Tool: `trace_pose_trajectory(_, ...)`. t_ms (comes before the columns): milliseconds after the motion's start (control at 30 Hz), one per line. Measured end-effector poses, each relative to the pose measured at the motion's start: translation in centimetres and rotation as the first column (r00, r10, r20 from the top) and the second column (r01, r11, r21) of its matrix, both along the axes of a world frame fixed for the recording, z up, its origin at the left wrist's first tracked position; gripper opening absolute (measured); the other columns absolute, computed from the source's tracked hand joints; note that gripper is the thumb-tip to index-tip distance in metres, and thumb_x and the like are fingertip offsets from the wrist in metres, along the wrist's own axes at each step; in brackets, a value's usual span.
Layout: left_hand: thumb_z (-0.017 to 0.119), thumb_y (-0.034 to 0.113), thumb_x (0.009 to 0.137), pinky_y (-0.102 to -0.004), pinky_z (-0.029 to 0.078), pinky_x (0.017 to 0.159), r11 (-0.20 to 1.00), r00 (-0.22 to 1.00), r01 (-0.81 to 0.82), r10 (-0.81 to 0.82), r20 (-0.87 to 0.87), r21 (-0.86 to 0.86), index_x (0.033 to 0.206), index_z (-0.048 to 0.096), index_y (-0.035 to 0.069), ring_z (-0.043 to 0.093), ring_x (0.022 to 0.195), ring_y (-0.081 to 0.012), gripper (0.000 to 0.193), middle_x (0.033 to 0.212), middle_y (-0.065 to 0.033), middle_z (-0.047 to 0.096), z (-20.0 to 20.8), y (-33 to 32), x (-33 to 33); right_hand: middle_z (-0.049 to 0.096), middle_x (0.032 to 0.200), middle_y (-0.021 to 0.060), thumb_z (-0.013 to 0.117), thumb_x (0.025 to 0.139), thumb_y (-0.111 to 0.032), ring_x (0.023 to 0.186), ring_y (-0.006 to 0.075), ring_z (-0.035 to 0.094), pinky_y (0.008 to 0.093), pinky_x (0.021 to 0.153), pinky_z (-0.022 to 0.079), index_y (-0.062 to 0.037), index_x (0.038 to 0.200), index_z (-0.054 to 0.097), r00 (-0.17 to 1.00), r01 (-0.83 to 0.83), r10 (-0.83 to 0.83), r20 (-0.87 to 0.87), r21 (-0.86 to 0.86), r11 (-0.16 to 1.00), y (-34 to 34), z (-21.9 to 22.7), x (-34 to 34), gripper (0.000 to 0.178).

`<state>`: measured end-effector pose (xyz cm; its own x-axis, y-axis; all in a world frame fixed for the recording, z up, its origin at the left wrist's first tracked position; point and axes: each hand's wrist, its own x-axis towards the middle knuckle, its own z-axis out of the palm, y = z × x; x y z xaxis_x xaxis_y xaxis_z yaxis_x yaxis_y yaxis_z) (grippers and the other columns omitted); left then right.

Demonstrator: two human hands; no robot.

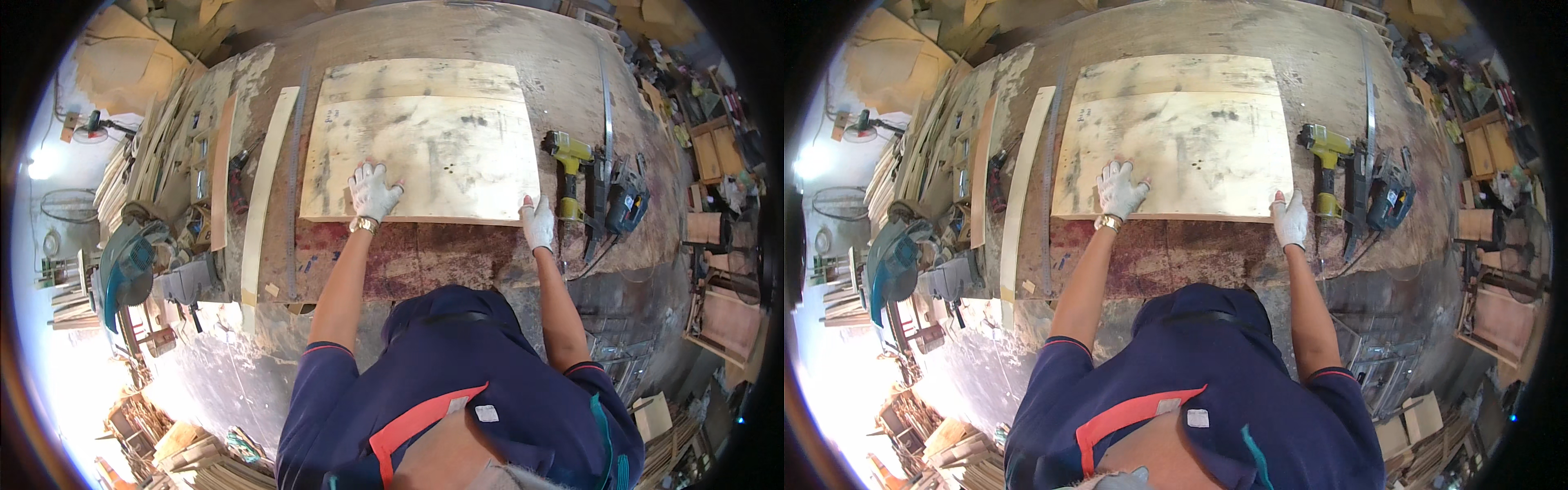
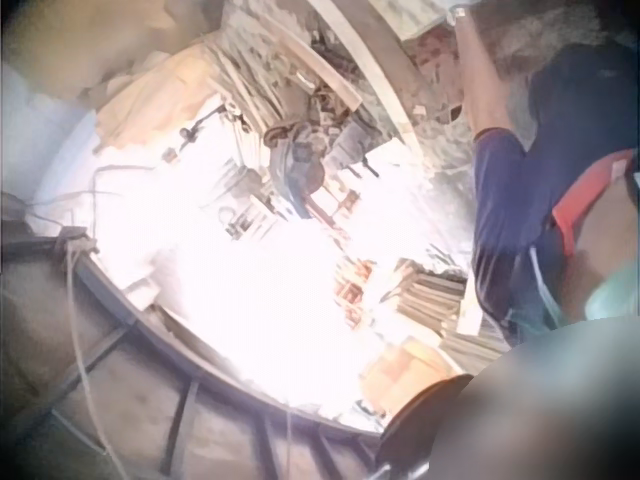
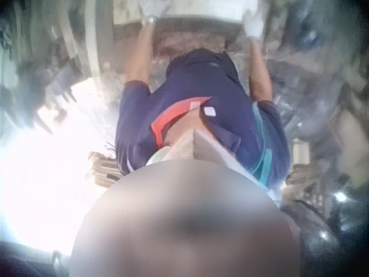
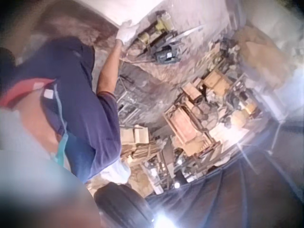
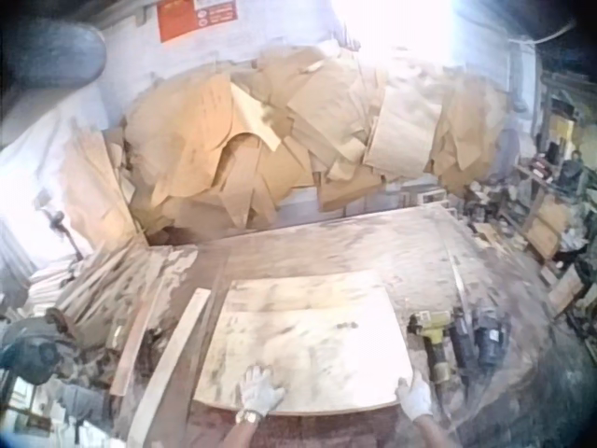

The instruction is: The person assembles a wooden frame by positioning thin wooden strips along the edges of a plywood panel, using a nail gun to fasten them. They measure and cut additional strips with a miter saw, then attach them to the panel to form a rectangular frame.

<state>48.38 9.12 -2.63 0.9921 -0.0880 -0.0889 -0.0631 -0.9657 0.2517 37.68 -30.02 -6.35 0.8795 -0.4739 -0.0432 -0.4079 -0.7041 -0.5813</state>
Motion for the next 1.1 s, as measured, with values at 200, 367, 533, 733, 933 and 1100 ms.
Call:
trace_pose_trajectory(200,0.064,0.055,0.090,-0.0509,0.053,0.094,0.867,0.747,-0.498,0.418,0.517,0.017,0.133,0.059,0.009,0.067,0.111,-0.0404,0.063,0.124,-0.0250,0.067,-2.2,12.7,2.9,0.071,0.092,0.0287,0.055,0.101,-0.048,0.092,0.0475,0.069,0.0522,0.079,0.051,0.0049,0.117,0.059,0.999,-0.018,0.017,0.032,0.018,1.000,0.4,-0.2,0.6,0.055)
trace_pose_trajectory(367,0.058,0.051,0.095,-0.0535,0.054,0.092,0.814,0.822,-0.569,0.565,-0.066,-0.120,0.134,0.053,0.003,0.068,0.109,-0.0468,0.063,0.119,-0.0335,0.067,-2.8,15.7,3.0,0.072,0.093,0.0270,0.055,0.101,-0.048,0.093,0.0458,0.069,0.0503,0.082,0.052,0.0053,0.116,0.060,1.000,-0.004,0.005,0.023,-0.024,1.000,-0.2,-0.5,0.3,0.055)
trace_pose_trajectory(533,0.055,0.050,0.097,-0.0557,0.053,0.091,0.872,0.883,-0.462,0.469,0.004,-0.163,0.130,0.053,0.002,0.067,0.105,-0.0504,0.059,0.111,-0.0337,0.069,-3.1,16.9,1.8,0.071,0.109,0.0294,0.061,0.098,-0.048,0.105,0.0430,0.069,0.0445,0.090,0.052,0.0081,0.124,0.061,0.998,-0.025,0.015,0.059,0.175,0.984,-1.3,-0.5,0.0,0.062)
trace_pose_trajectory(733,0.056,0.051,0.098,-0.0569,0.053,0.088,0.807,0.822,-0.569,0.552,-0.139,-0.161,0.129,0.053,0.001,0.067,0.103,-0.0516,0.060,0.110,-0.0340,0.069,-1.2,14.8,-6.8,0.072,0.104,0.0151,0.062,0.101,-0.038,0.092,0.0215,0.067,0.0342,0.083,0.051,0.0061,0.130,0.060,0.994,0.004,-0.034,0.108,0.272,0.962,-2.9,-2.4,-4.7,0.053)
trace_pose_trajectory(933,0.054,0.055,0.099,-0.0573,0.051,0.085,0.705,0.719,-0.694,0.665,-0.201,-0.146,0.126,0.057,0.003,0.067,0.102,-0.0509,0.059,0.109,-0.0319,0.070,-0.2,15.5,-17.9,0.074,0.098,0.0175,0.064,0.100,-0.040,0.089,0.0259,0.069,0.0375,0.081,0.052,0.0064,0.121,0.066,0.969,0.223,-0.165,-0.181,0.370,0.902,0.1,2.5,-10.7,0.051)
trace_pose_trajectory(1100,0.050,0.058,0.101,-0.0565,0.050,0.082,0.699,0.690,-0.711,0.672,-0.268,-0.078,0.113,0.064,0.003,0.067,0.098,-0.0481,0.058,0.104,-0.0273,0.072,-0.9,18.0,-17.7,0.070,0.078,0.0089,0.064,0.100,-0.041,0.068,0.0196,0.063,0.0365,0.066,0.049,0.0047,0.101,0.070,0.981,0.182,-0.193,0.011,0.275,0.944,-0.3,-0.7,-12.0,0.046)
